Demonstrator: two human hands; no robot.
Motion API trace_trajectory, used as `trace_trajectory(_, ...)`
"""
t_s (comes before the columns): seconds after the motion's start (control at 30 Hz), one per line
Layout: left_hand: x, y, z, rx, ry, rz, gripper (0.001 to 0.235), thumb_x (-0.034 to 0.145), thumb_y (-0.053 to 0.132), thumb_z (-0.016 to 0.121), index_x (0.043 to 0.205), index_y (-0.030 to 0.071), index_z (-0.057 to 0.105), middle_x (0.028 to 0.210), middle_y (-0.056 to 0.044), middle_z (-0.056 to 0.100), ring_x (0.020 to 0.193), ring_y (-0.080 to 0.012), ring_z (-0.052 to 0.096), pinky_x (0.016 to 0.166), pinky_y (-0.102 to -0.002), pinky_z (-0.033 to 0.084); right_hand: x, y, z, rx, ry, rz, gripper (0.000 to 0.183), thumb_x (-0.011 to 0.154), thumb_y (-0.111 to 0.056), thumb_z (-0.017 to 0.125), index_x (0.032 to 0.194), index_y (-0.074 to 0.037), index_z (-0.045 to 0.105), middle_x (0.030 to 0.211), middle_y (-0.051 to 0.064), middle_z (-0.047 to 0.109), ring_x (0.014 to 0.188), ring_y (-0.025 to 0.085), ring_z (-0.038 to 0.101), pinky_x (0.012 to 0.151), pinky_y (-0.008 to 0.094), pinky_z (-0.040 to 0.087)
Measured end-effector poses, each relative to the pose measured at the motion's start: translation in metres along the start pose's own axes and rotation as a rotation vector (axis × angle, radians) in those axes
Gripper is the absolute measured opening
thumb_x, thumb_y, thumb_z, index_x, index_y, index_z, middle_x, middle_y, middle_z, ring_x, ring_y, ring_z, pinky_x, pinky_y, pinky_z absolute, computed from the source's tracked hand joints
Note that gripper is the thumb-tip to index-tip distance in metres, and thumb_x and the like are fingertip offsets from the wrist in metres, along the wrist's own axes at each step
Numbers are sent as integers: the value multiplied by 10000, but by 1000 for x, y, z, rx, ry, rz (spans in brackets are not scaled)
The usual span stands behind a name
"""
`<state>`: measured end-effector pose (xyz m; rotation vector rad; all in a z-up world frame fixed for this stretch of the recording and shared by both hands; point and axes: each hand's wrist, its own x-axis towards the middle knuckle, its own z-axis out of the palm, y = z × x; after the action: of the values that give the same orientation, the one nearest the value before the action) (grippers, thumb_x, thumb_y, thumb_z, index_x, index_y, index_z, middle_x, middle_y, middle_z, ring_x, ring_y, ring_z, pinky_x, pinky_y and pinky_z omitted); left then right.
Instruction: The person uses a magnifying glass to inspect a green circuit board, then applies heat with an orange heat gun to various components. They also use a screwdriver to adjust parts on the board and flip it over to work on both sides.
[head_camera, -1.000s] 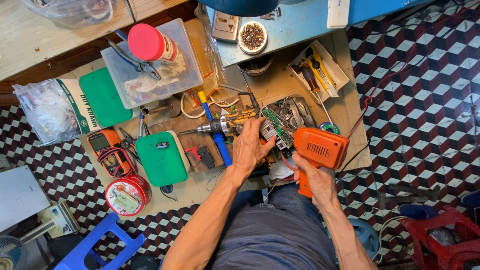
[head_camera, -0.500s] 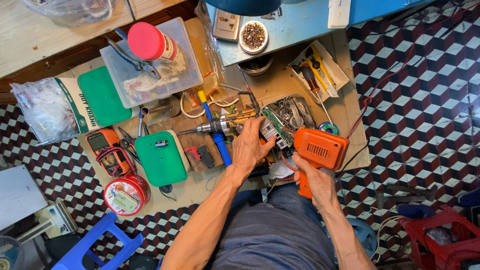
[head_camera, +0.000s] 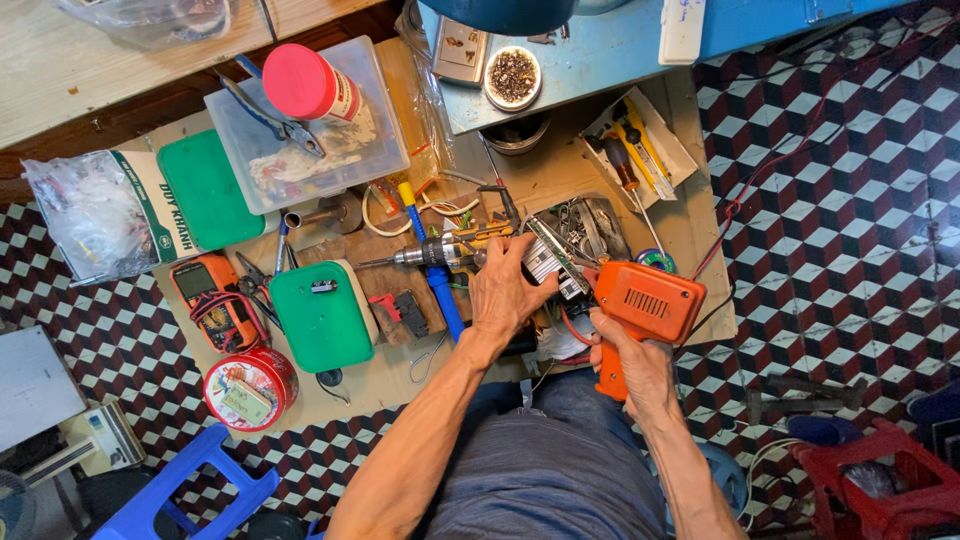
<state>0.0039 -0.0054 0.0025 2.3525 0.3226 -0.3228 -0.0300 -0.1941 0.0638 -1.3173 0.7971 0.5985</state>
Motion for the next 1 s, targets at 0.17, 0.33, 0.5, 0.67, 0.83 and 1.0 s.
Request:
trace_trajectory(0.17,0,13,-11,-41,-7,10,619,734,314,832,1277,93,631,1128,-123,595,905,-318,700,731,-446,588,-5,12,-16,-99,54,-101,299,875,-171,743,1114,-2,682,832,80,690,566,136,616,496,281,514)
trace_trajectory(0.33,-1,20,-34,-77,159,84,602,738,327,857,1239,68,644,1118,-127,627,918,-296,691,753,-417,590,4,18,-47,-251,223,-163,417,868,-149,747,1257,-50,635,895,133,710,648,192,671,531,347,516)
trace_trajectory(0.5,-9,0,-58,-458,205,-231,572,776,356,823,1216,25,669,1066,-92,675,855,-210,690,755,-362,593,8,5,-61,-926,235,-817,542,771,-91,775,1259,6,561,1135,157,649,996,315,684,810,431,565)
trace_trajectory(0.67,-11,-41,-88,-1395,163,-613,448,858,335,768,1184,44,669,1074,-95,689,977,-205,681,844,-329,573,37,3,-23,-1190,344,-840,587,710,30,644,1288,-37,565,1182,162,610,1087,388,611,948,484,489)
trace_trajectory(0.83,-7,-36,-98,-1857,138,-738,424,806,290,817,1109,41,656,1049,-116,680,979,-277,705,856,-393,612,71,10,-5,-1213,348,-921,637,672,-20,635,1303,-29,547,1149,173,588,1120,387,573,974,493,446)
trace_trajectory(1.0,0,3,-103,-2066,-36,-702,467,829,314,826,1105,-21,652,1100,-179,697,985,-295,723,867,-388,631,99,1,-8,-1237,354,-914,674,695,-58,670,1351,-29,517,1130,197,548,1060,412,551,928,514,430)
